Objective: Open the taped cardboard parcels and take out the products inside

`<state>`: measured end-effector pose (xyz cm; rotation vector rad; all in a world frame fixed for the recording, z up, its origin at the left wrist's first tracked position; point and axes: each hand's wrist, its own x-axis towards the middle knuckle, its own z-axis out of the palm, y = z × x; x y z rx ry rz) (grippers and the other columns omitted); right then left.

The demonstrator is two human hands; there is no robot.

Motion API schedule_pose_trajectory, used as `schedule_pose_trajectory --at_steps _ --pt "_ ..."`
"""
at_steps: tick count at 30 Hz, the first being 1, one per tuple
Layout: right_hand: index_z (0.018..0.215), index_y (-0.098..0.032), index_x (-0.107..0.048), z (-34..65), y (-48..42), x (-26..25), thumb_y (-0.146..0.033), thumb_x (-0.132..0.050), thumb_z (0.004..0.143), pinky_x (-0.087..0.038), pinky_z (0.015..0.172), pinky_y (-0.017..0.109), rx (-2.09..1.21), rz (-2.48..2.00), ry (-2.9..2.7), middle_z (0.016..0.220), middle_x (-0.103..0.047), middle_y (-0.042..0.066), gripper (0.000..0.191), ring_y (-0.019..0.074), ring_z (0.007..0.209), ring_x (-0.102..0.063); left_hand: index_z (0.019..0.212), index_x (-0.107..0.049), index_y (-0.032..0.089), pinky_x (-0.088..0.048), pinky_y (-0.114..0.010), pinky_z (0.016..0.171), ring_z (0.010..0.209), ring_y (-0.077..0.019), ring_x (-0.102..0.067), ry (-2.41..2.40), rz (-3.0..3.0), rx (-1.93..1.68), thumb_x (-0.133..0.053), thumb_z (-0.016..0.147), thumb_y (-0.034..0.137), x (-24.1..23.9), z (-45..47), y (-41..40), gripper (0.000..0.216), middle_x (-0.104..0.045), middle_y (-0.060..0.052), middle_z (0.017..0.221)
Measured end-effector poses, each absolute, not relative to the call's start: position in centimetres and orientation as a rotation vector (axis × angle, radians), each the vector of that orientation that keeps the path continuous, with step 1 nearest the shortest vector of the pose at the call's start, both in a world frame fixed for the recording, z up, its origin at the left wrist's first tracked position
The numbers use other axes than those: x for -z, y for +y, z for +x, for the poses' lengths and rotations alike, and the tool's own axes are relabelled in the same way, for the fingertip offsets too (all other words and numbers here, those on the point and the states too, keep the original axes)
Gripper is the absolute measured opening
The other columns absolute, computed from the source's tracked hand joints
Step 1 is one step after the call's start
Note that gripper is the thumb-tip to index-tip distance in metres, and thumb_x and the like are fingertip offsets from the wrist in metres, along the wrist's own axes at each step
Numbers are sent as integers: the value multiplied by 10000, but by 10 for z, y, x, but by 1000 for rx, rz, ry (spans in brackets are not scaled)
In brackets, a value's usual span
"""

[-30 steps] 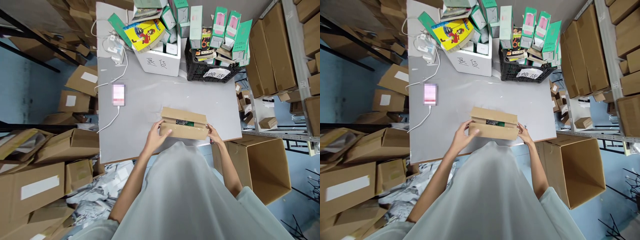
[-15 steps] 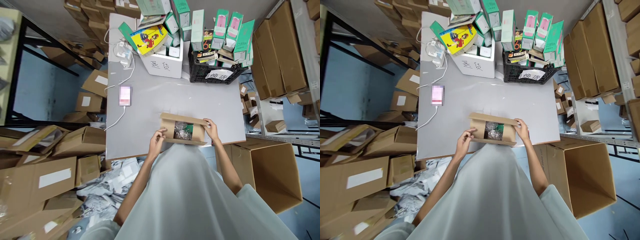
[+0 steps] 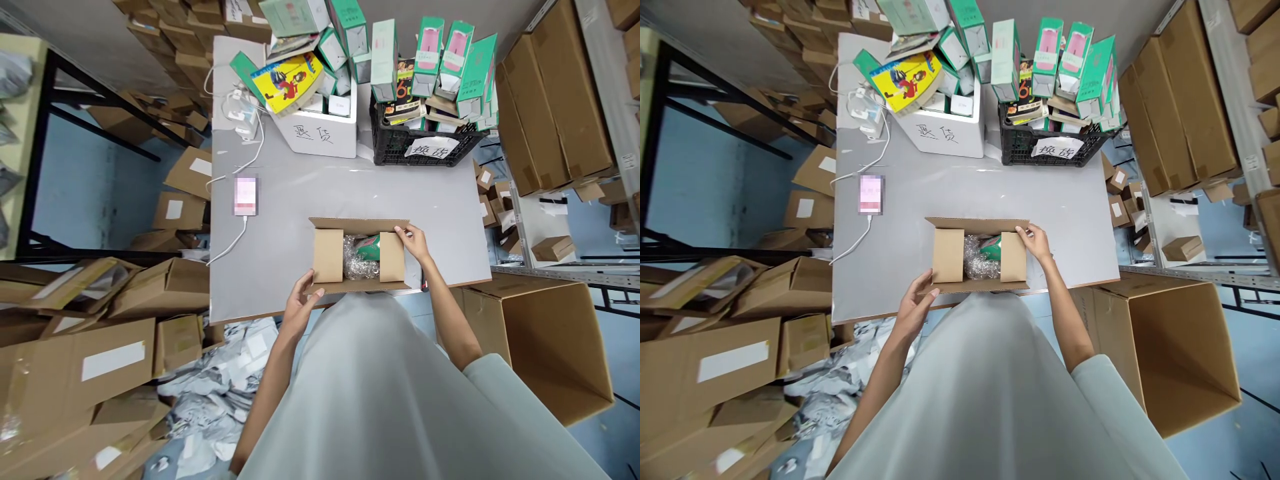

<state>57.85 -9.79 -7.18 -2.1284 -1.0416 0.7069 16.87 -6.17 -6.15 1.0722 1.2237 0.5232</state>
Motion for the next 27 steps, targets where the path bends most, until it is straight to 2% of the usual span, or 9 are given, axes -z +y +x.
schedule_pose_trajectory --at_steps 4,7,9,11,14,16,19,24,27 --pt "719 -264 -537 577 -87 72 -962 -441 900 -487 758 312 -749 -2112 -1016 754 -652 35 727 218 808 -605 1493 -685 275 -355 -612 1396 1728 -411 -378 1192 1041 -496 -919 800 577 63 166 -66 791 -464 -157 1825" --pt "739 -258 -574 575 -81 69 -967 -411 893 -524 824 345 -756 -2178 -944 775 -687 57 744 245 843 -647 1495 -679 271 -373 -614 1385 1740 -416 -352 1172 1051 -468 -911 797 563 63 163 -64 791 -402 -164 1858" --pt "883 -221 -682 570 -85 61 -924 -476 902 -562 911 378 -768 -2236 -887 931 -778 111 732 280 932 -714 1497 -671 262 -361 -600 1395 1732 -403 -375 1170 1088 -474 -896 815 574 62 164 -61 783 -444 -176 1833" --pt "1244 -154 -728 560 -98 51 -868 -559 915 -587 999 412 -784 -2306 -818 1260 -802 199 804 326 1104 -760 1484 -671 261 -380 -587 1389 1713 -396 -413 1179 1128 -484 -883 829 588 61 168 -56 762 -507 -177 1791" --pt "1720 -58 -408 531 -121 34 -834 -694 891 -573 1146 474 -901 -2485 -810 1722 -514 328 1171 424 1451 -659 1449 -681 270 -483 -573 1322 1683 -403 -460 1209 1187 -482 -846 852 573 61 176 -49 689 -558 -163 1750" --pt "1800 13 -200 505 -129 26 -799 -772 877 -532 1227 524 -1031 -2628 -896 1845 -273 375 1356 485 1603 -517 1427 -690 266 -527 -563 1284 1646 -392 -511 1227 1253 -474 -782 890 522 61 181 -45 602 -600 -153 1708" --pt "1805 75 -72 472 -127 18 -662 -816 923 -528 1238 561 -1107 -2809 -1012 1874 -74 406 1369 516 1643 -456 1400 -702 246 -516 -593 1291 1551 -378 -602 1276 1454 -445 -708 896 392 54 188 -41 525 -691 -144 1582" --pt "1793 105 -101 467 -120 6 -456 -759 966 -530 1227 539 -1237 -2798 -1064 1854 -146 426 1197 501 1557 -576 1461 -684 260 -457 -600 1341 1578 -387 -559 1261 1946 -417 -697 921 272 17 213 -32 540 -609 -141 1658" --pt "1794 23 -251 488 -136 -1 -488 -697 970 -512 1249 494 -1239 -2583 -1044 1837 -332 348 1067 454 1558 -590 1570 -620 284 -460 -567 1341 1577 -359 -565 1028 2075 -298 -688 964 224 5 251 -24 612 -587 -122 1688"
